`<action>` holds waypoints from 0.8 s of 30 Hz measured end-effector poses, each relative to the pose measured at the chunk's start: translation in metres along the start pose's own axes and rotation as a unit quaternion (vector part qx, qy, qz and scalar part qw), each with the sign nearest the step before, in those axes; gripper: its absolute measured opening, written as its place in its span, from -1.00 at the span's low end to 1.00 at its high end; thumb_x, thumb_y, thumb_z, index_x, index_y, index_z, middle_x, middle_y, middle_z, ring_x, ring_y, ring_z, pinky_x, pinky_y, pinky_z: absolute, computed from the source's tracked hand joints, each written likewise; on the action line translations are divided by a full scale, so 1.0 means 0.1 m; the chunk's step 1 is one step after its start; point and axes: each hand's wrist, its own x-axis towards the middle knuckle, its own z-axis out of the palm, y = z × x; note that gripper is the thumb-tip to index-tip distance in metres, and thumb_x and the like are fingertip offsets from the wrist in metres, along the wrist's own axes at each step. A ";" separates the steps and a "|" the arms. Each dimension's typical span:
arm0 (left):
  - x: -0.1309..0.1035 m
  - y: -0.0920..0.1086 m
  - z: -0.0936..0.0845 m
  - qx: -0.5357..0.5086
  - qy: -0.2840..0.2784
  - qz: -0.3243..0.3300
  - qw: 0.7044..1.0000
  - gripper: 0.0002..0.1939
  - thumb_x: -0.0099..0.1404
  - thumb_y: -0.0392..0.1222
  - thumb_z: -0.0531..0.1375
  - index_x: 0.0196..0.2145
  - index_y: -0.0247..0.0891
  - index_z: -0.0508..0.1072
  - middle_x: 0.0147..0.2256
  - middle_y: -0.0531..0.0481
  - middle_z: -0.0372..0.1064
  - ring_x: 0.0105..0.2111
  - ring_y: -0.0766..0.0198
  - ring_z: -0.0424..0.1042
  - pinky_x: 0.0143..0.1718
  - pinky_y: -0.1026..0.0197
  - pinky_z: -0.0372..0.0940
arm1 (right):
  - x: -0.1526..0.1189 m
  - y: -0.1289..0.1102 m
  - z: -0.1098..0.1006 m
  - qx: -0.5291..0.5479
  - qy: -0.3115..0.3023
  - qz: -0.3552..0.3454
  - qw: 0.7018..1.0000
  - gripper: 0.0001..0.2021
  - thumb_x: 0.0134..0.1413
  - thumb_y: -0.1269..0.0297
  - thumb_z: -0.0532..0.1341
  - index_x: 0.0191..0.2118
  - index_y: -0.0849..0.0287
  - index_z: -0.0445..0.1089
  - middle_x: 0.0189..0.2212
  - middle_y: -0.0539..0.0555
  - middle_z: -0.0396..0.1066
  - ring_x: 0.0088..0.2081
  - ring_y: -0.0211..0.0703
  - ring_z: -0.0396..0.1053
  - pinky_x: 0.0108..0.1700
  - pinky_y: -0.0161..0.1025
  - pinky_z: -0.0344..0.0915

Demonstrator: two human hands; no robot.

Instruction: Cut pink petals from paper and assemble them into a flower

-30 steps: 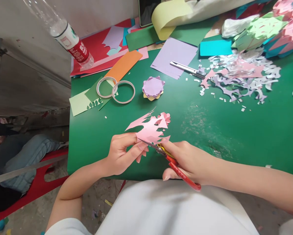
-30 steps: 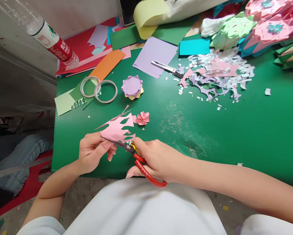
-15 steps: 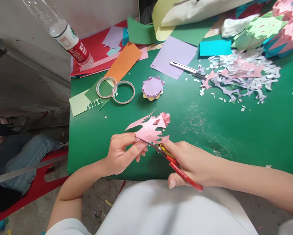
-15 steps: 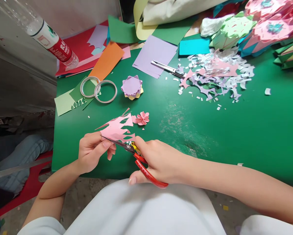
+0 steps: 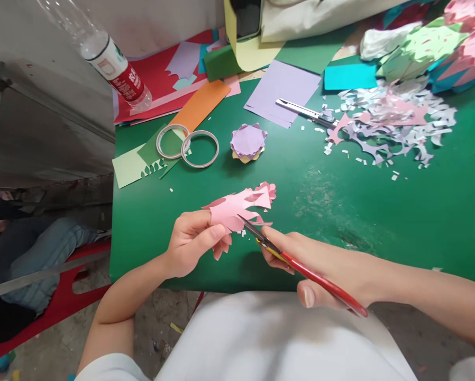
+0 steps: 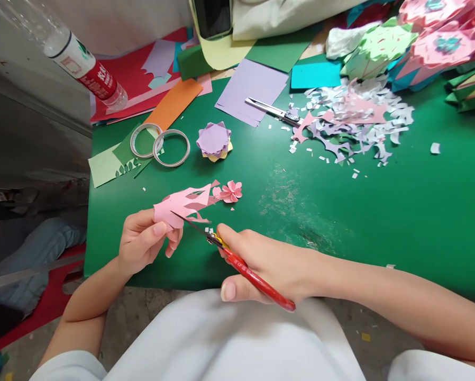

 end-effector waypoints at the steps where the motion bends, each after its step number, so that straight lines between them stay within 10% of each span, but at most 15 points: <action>1: 0.00 -0.01 -0.01 0.004 -0.012 -0.001 1.000 -0.66 0.39 -0.01 0.24 -0.45 -0.29 0.54 -0.59 0.02 0.44 -0.65 0.39 0.38 -0.72 0.40 0.25 | 0.01 -0.02 -0.01 0.003 -0.001 -0.002 1.000 -0.29 0.04 -0.61 -0.15 -0.31 0.06 -0.09 -0.46 -0.10 0.07 -0.52 -0.34 -0.16 -0.55 -0.29 -0.08; 13: 0.04 0.05 -0.03 0.063 -0.129 0.017 0.990 -0.71 0.43 -0.15 0.19 -0.42 -0.30 0.56 -0.61 0.04 0.41 -0.61 0.40 0.36 -0.55 0.37 0.31 | 0.03 0.01 -0.02 -0.011 -0.011 0.001 1.000 -0.23 0.03 -0.61 -0.11 -0.21 0.12 0.08 -0.49 -0.13 0.05 -0.55 -0.37 -0.16 -0.57 -0.31 -0.09; 24: 0.05 0.04 0.00 0.122 -0.089 0.072 0.986 -0.69 0.47 -0.14 0.15 -0.37 -0.30 0.57 -0.59 0.05 0.42 -0.60 0.43 0.38 -0.55 0.40 0.30 | 0.06 0.06 0.03 -0.089 0.044 0.024 0.995 -0.19 -0.04 -0.66 -0.13 -0.30 0.13 0.16 -0.53 -0.09 0.10 -0.54 -0.31 -0.05 -0.53 -0.28 -0.01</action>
